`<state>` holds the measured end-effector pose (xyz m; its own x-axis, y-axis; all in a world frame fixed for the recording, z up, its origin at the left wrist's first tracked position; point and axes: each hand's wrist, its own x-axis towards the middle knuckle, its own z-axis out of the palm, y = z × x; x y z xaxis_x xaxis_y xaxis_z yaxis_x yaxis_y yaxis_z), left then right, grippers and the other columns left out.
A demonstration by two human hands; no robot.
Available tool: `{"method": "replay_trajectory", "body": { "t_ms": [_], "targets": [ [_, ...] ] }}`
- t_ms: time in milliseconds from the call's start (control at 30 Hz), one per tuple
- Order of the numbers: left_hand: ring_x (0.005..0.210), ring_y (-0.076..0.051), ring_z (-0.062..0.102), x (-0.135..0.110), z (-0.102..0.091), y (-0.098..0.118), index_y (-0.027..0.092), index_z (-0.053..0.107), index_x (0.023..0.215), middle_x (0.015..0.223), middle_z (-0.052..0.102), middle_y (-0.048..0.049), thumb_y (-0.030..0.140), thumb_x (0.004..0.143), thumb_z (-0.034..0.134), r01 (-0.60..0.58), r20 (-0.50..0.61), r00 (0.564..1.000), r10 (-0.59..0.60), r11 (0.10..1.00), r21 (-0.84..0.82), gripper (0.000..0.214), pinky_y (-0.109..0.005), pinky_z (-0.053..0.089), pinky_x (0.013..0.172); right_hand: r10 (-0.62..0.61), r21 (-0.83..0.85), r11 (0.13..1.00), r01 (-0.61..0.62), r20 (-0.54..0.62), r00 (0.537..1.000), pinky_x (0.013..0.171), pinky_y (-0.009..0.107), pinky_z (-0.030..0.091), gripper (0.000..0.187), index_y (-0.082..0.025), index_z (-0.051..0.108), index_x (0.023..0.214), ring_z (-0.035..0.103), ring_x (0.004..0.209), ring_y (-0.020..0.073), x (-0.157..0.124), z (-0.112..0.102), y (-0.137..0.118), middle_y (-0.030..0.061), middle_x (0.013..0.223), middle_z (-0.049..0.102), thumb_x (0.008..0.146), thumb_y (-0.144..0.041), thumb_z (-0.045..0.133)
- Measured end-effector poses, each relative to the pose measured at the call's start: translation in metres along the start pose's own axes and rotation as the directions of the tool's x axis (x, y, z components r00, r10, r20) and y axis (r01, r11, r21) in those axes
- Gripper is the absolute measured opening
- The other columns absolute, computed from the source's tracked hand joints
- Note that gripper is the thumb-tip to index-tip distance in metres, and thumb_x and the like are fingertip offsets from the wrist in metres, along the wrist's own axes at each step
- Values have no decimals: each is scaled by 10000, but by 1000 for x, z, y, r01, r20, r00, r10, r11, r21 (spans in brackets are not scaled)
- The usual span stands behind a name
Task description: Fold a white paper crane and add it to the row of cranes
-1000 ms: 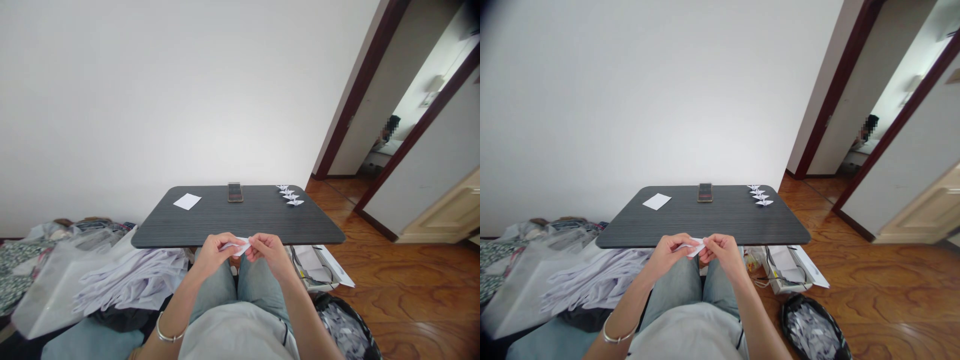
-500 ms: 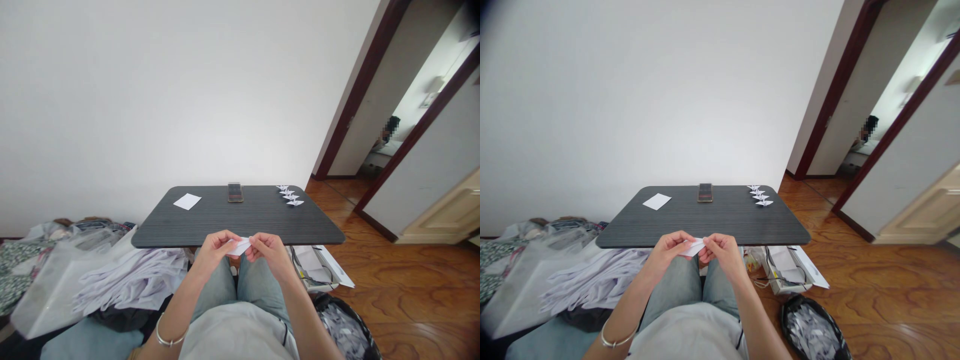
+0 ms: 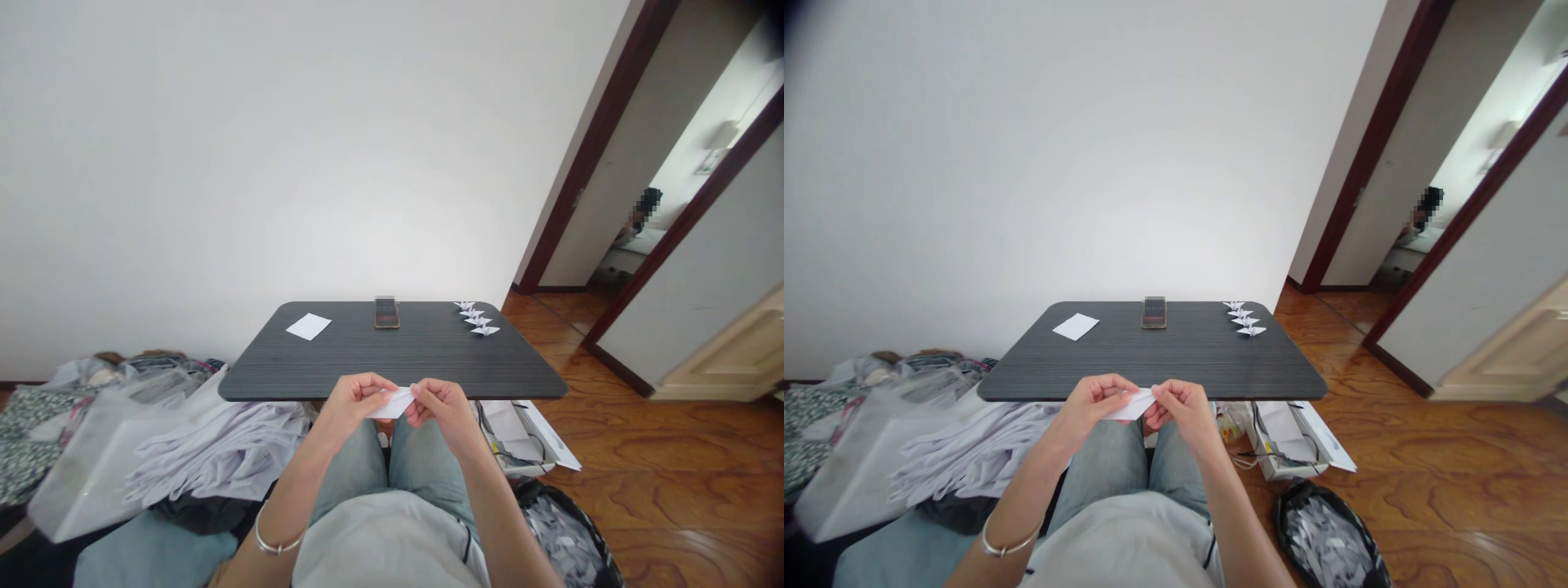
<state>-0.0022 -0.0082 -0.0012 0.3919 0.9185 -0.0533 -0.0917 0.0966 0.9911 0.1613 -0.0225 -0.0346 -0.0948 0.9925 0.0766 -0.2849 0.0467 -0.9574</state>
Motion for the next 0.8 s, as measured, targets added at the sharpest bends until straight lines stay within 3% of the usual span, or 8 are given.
{"method": "replay_trajectory", "body": {
  "t_ms": [400,800],
  "targets": [
    [564,-120,596,-1,3,4,97,656,828,654,677,-46,343,660,688,12,49,999,-16,997,77,300,-214,478,525,-40,-44,998,40,-9,999,412,162,459,239,-141,616,613,550,390,74,-3,2,-4,-3,488,637,660,-353,716],
    [540,-119,581,-3,6,4,100,632,781,641,665,-39,320,636,710,-59,-18,998,62,992,111,275,-218,479,505,-70,-47,996,70,5,998,471,201,507,224,-150,668,696,596,466,101,-4,-2,-3,12,559,663,645,-359,730]
  ]
}}
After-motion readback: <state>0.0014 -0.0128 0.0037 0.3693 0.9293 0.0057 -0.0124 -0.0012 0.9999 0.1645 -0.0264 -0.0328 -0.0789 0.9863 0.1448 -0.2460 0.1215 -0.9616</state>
